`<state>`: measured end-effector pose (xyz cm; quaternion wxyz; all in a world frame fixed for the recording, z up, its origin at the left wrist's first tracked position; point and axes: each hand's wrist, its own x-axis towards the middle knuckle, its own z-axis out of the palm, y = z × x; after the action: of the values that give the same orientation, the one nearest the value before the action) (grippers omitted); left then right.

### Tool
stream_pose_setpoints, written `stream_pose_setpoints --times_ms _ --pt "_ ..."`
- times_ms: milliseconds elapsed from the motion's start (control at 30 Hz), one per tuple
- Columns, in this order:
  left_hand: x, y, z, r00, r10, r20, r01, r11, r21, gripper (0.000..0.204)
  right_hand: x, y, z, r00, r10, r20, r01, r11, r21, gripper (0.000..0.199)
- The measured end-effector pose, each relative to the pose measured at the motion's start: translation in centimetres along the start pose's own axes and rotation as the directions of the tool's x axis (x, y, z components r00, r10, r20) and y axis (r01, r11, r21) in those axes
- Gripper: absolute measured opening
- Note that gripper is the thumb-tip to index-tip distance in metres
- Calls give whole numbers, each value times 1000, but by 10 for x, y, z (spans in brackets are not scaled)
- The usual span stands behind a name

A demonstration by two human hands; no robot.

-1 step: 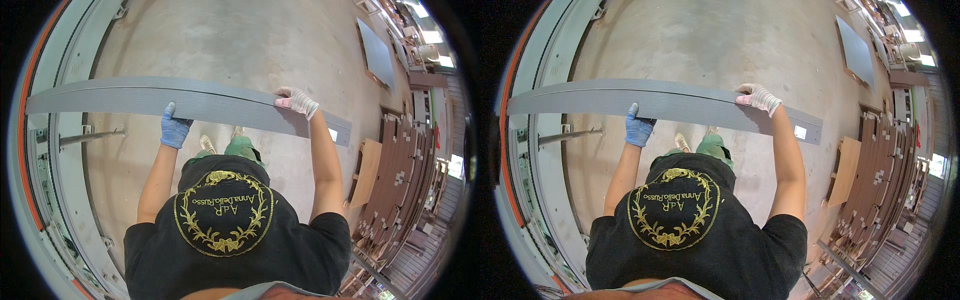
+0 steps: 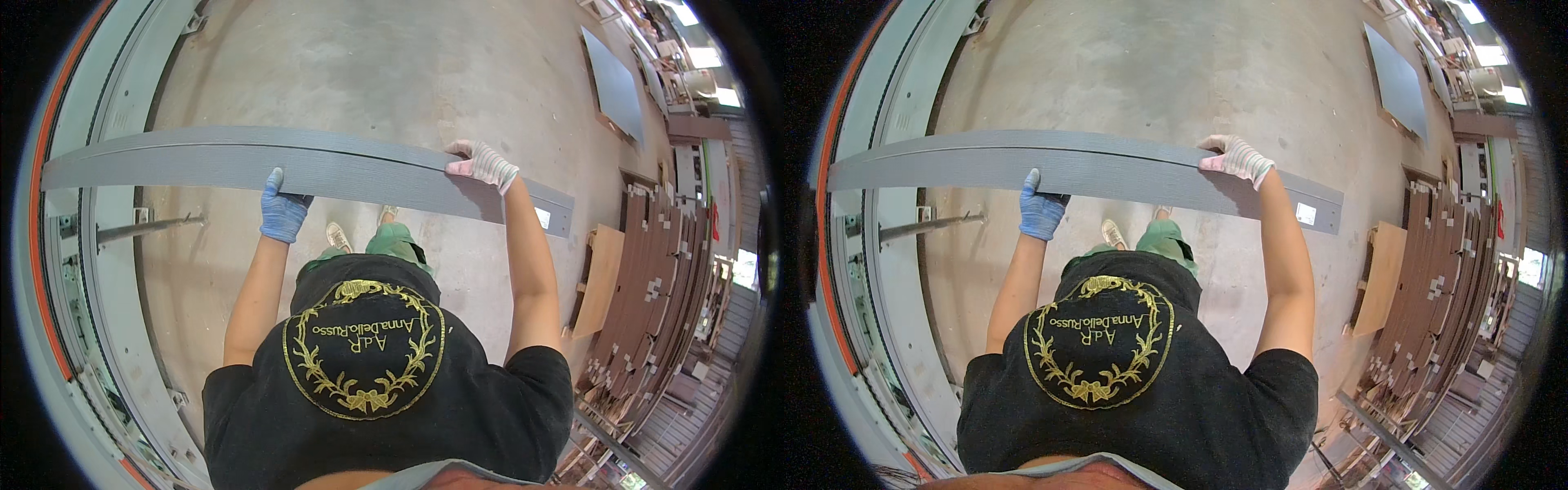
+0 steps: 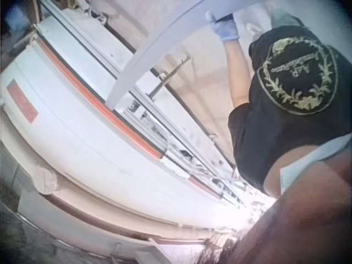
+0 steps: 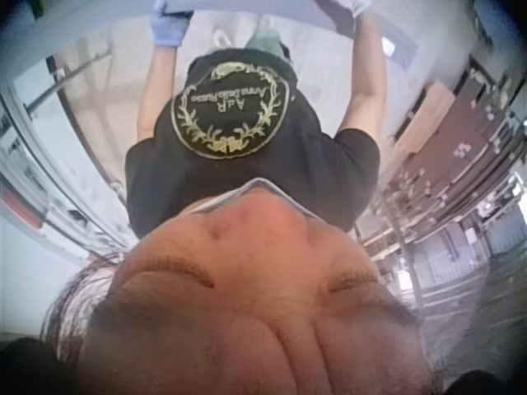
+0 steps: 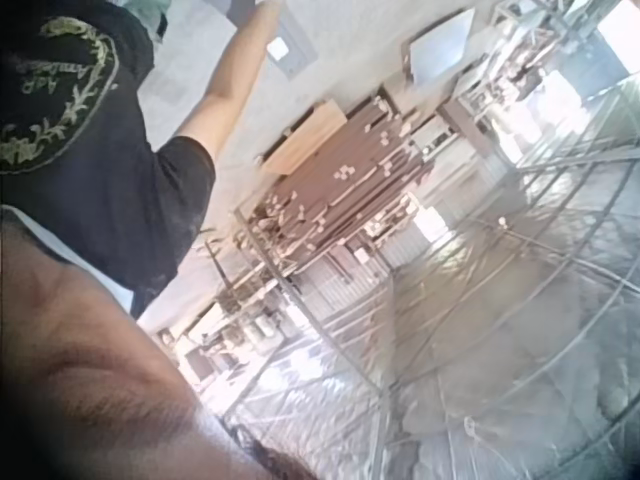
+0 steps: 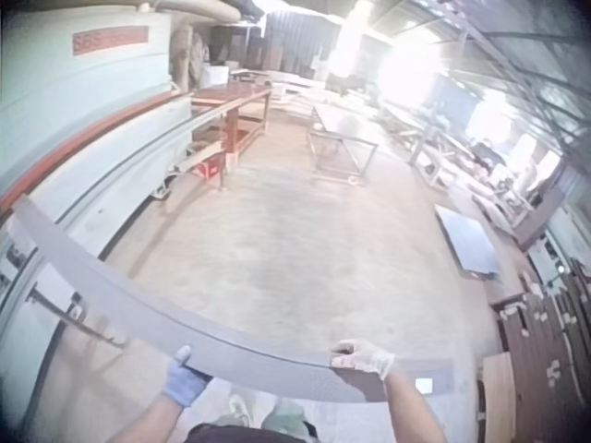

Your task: The person handles long gray panels, aligning them on a workbench and applying yellow tape along the seam. They then carry the taped assembly to a large machine and position it for processing.

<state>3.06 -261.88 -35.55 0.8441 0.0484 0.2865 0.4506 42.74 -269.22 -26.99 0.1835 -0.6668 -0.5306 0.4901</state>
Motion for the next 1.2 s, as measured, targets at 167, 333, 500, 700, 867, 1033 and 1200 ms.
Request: stream_pose_setpoints --times_ms 167,333,500,700,867,1033,1200 --pt "10 -2 -9 996 25 80 -26 1000 9 38 1 5 7 996 -85 -28 82 992 -96 44" --pt "27 9 -9 995 96 -12 -96 995 8 42 15 -27 -8 1000 13 28 -7 981 -196 58" --pt "68 22 -10 976 182 -118 -183 983 -1 45 46 -43 -21 999 -10 45 31 870 -493 68" --pt "99 34 13 955 229 -189 -229 973 24 45 81 -43 -34 996 -71 52 88 849 -522 63" --pt "131 48 29 945 249 -210 -242 968 61 47 103 -44 -47 996 -90 6 80 848 -524 57" --pt "164 59 36 949 221 -225 -217 975 44 46 141 -45 -58 997 -81 -19 60 857 -512 54" --pt "174 44 58 965 224 -139 -217 974 66 48 168 -40 -78 985 -169 -13 149 901 -408 49"
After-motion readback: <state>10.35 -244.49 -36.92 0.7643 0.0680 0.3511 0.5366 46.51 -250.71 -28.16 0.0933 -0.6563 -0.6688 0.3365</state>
